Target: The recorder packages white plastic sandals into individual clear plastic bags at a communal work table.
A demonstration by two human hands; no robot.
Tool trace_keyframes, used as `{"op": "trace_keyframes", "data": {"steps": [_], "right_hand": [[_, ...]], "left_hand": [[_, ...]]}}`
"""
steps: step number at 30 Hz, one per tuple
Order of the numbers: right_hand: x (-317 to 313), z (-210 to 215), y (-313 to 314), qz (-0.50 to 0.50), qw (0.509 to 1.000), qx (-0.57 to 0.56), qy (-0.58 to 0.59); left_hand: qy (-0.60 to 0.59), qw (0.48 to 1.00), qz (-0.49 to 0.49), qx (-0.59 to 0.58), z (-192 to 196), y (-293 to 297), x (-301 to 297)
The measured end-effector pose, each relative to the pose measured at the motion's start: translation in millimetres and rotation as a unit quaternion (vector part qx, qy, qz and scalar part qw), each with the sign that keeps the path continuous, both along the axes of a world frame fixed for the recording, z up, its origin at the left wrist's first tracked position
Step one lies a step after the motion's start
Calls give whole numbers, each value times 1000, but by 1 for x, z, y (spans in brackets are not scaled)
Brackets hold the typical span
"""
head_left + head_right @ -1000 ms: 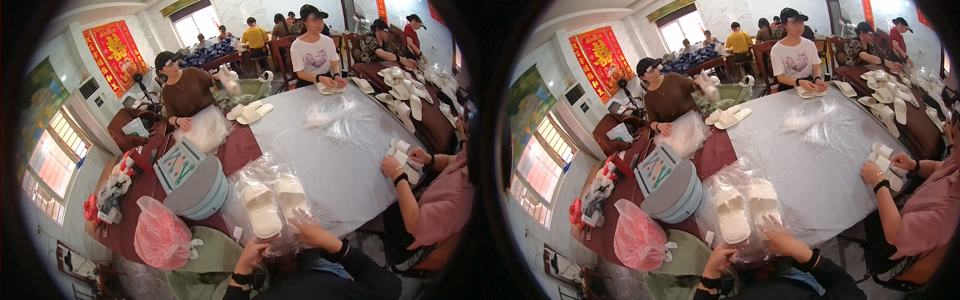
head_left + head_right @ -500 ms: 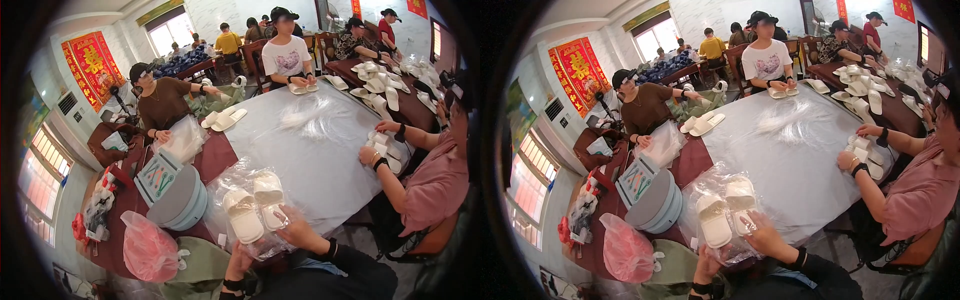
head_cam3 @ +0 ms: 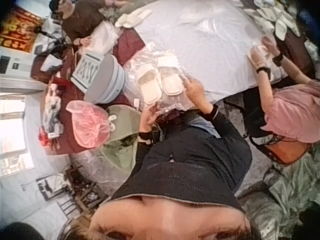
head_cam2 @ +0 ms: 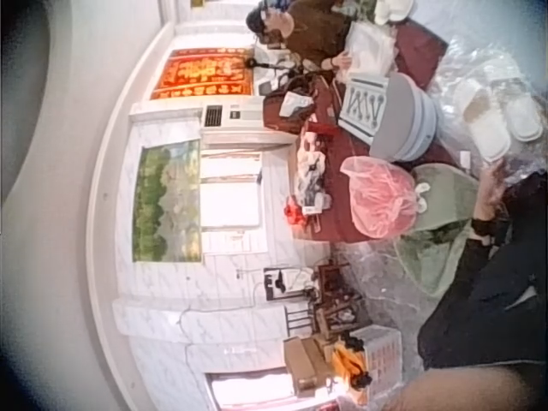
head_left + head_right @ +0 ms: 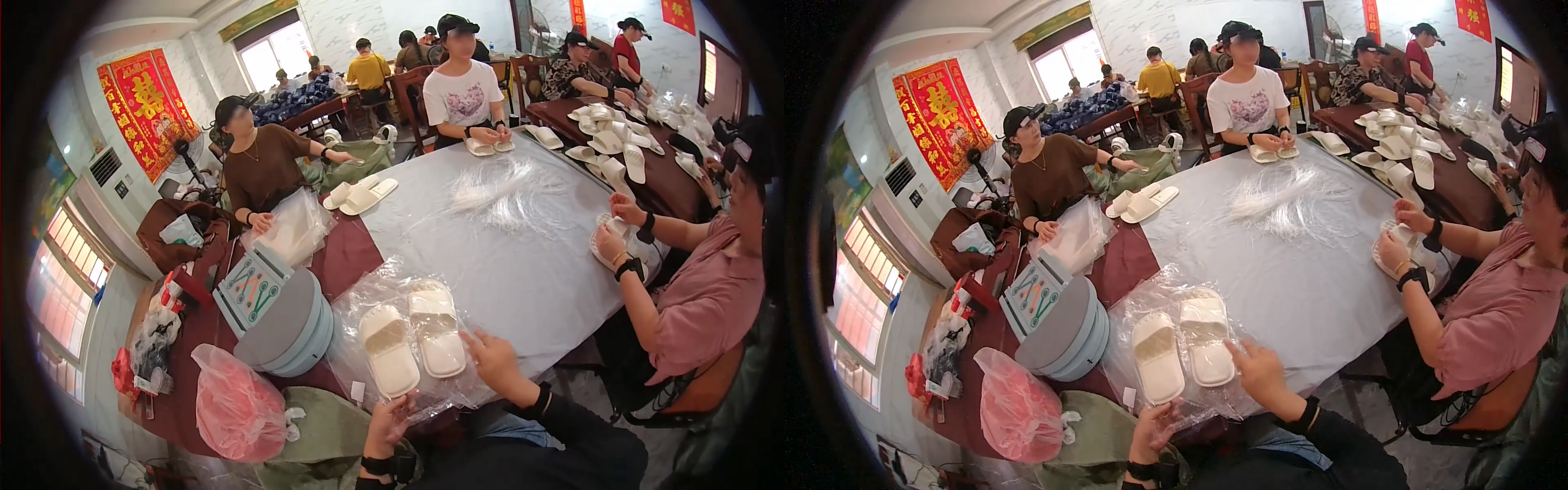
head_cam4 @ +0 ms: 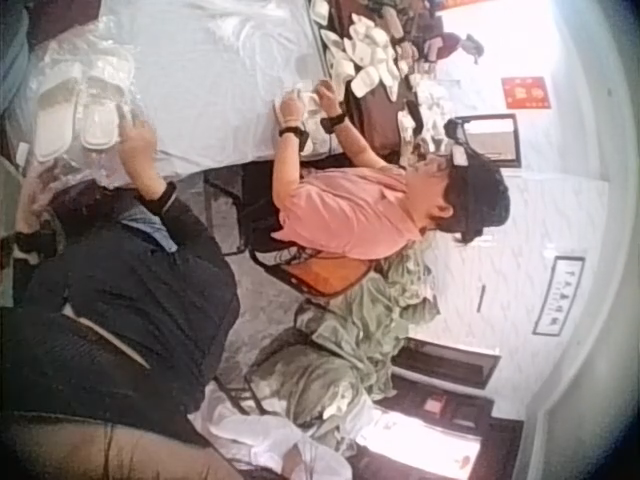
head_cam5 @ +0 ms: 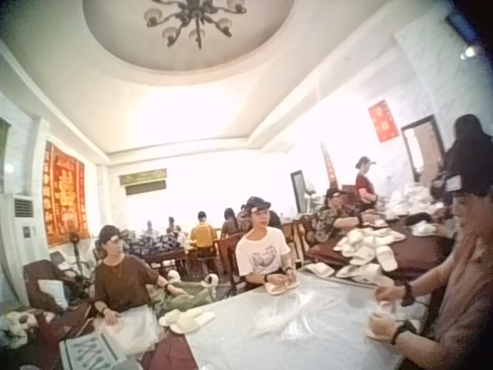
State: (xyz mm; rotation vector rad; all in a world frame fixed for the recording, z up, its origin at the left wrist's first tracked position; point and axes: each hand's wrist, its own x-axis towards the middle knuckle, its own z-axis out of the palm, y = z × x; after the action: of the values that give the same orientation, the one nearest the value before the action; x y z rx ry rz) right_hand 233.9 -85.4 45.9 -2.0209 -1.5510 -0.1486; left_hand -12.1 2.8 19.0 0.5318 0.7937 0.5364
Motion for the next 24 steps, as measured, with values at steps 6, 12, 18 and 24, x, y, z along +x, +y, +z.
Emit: {"op": "trace_keyframes", "data": {"steps": [6, 12, 18, 24], "right_hand": [[-6, 19, 12, 64, 973, 136, 177], [-58, 5, 4, 246, 955, -44, 159], [-57, 21, -5, 338, 931, -81, 116], [-58, 10, -1, 252, 961, -98, -59]], "left_hand": [[-8, 994, -82, -74, -17, -3, 4], [8, 985, -157, -78, -10, -19, 27], [-41, 981, -185, -28, -24, -20, 20], [245, 837, -192, 450, -16, -42, 25]]}}
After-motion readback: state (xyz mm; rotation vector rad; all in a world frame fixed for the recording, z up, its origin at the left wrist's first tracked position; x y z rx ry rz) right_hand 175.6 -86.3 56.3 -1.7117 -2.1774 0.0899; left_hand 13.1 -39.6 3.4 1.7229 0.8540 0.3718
